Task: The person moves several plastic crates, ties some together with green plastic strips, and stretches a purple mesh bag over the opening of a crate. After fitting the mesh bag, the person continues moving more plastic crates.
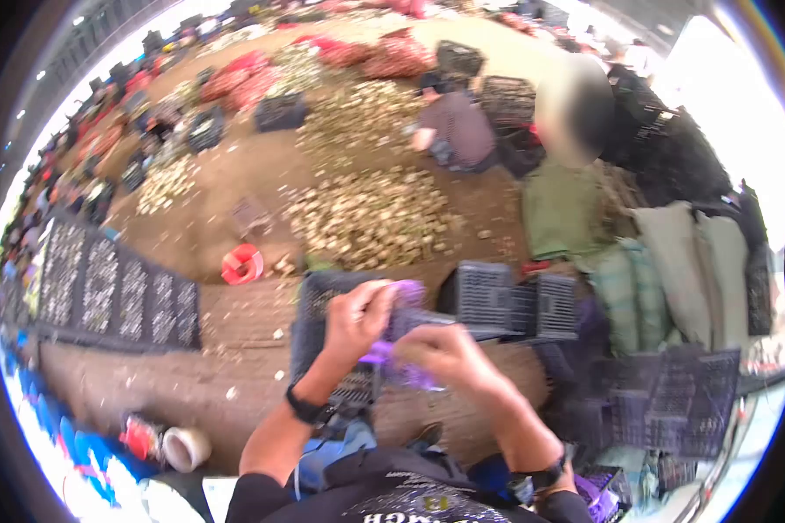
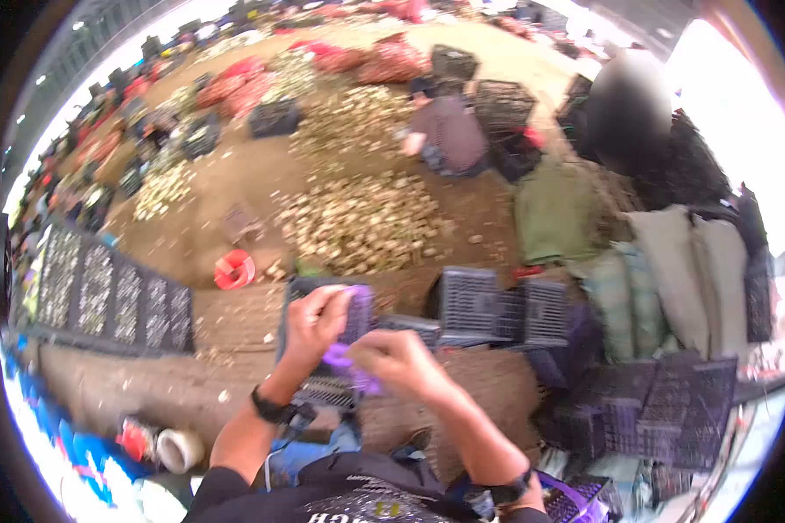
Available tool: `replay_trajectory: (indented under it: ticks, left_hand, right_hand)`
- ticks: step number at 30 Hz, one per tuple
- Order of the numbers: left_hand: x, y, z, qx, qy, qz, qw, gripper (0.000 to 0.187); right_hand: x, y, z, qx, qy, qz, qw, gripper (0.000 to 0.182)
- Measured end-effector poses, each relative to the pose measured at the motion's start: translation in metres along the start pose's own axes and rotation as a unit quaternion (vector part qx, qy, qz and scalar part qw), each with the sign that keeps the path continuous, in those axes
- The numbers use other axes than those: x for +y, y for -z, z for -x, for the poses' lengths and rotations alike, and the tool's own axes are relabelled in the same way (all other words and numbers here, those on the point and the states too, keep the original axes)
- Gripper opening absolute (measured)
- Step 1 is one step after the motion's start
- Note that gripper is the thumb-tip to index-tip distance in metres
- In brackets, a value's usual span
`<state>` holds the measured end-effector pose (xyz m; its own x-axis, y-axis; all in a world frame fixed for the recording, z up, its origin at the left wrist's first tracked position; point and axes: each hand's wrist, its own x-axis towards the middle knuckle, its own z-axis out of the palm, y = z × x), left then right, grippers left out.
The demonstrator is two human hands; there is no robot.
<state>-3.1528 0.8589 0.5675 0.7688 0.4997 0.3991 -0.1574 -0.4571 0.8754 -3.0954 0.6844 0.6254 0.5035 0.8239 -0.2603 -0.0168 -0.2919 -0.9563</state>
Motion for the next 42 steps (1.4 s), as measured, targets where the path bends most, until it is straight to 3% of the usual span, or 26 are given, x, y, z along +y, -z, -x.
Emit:
replay_trajectory:
  ticks: [2, 5, 7, 9, 11, 14, 15, 17, 19, 21, 24, 26, 33, 38, 42]
  left_hand:
    - [0.000, 0.005, -0.001, -0.021, 0.119, 0.045, 0.992, 0.018]
    - [-0.012, 0.012, 0.003, -0.034, 0.157, 0.061, 0.985, 0.017]
    - [-0.028, 0.014, 0.009, 0.026, 0.082, 0.034, 0.996, 0.013]
    - [-0.024, 0.030, 0.015, 0.041, 0.090, 0.030, 0.995, 0.016]
    - [-0.027, 0.054, 0.028, 0.002, 0.185, 0.058, 0.981, 0.021]
    - [-0.015, 0.066, 0.039, -0.112, 0.259, 0.166, 0.945, 0.026]
    - [-0.022, 0.064, 0.045, -0.128, 0.270, 0.211, 0.931, 0.029]
    - [-0.024, 0.071, 0.043, -0.170, 0.214, 0.138, 0.952, 0.032]
    - [-0.030, 0.078, 0.041, -0.162, 0.200, 0.110, 0.960, 0.028]
    - [-0.045, 0.085, 0.046, -0.155, 0.227, 0.130, 0.952, 0.027]
    - [-0.061, 0.080, 0.044, -0.128, 0.278, 0.190, 0.933, 0.027]
    - [-0.053, 0.080, 0.040, -0.071, 0.366, 0.282, 0.884, 0.030]
    - [-0.057, 0.072, 0.030, 0.000, 0.374, 0.264, 0.889, 0.037]
    - [-0.072, 0.071, 0.025, 0.120, 0.391, 0.260, 0.875, 0.029]
    - [-0.084, 0.083, 0.026, 0.163, 0.403, 0.250, 0.865, 0.028]
  right_hand:
    - [0.016, -0.018, -0.004, 0.021, 0.001, -0.011, 1.000, 0.024]
    - [0.038, -0.042, -0.015, 0.048, -0.014, -0.111, 0.993, 0.030]
    - [0.050, -0.054, -0.025, 0.094, -0.025, -0.106, 0.990, 0.028]
    - [0.046, -0.059, -0.030, 0.123, -0.015, -0.097, 0.988, 0.027]
    - [0.046, -0.069, -0.039, 0.147, -0.008, -0.089, 0.985, 0.027]
    - [0.065, -0.090, -0.058, 0.155, 0.018, -0.079, 0.985, 0.026]
    - [0.071, -0.100, -0.065, 0.181, 0.015, -0.020, 0.983, 0.023]
    - [0.069, -0.114, -0.074, 0.196, 0.059, 0.084, 0.975, 0.017]
    - [0.056, -0.116, -0.072, 0.184, 0.046, 0.086, 0.978, 0.017]
    - [0.051, -0.114, -0.074, 0.136, 0.007, 0.025, 0.990, 0.021]
    - [0.066, -0.113, -0.078, 0.151, -0.006, -0.070, 0.986, 0.019]
    - [0.058, -0.104, -0.072, 0.165, -0.050, -0.127, 0.977, 0.019]
    - [0.076, -0.078, -0.087, 0.209, -0.018, -0.283, 0.936, 0.019]
    - [0.092, -0.077, -0.107, 0.079, -0.038, -0.318, 0.944, 0.017]
    - [0.084, -0.093, -0.113, -0.055, -0.077, -0.313, 0.945, 0.016]
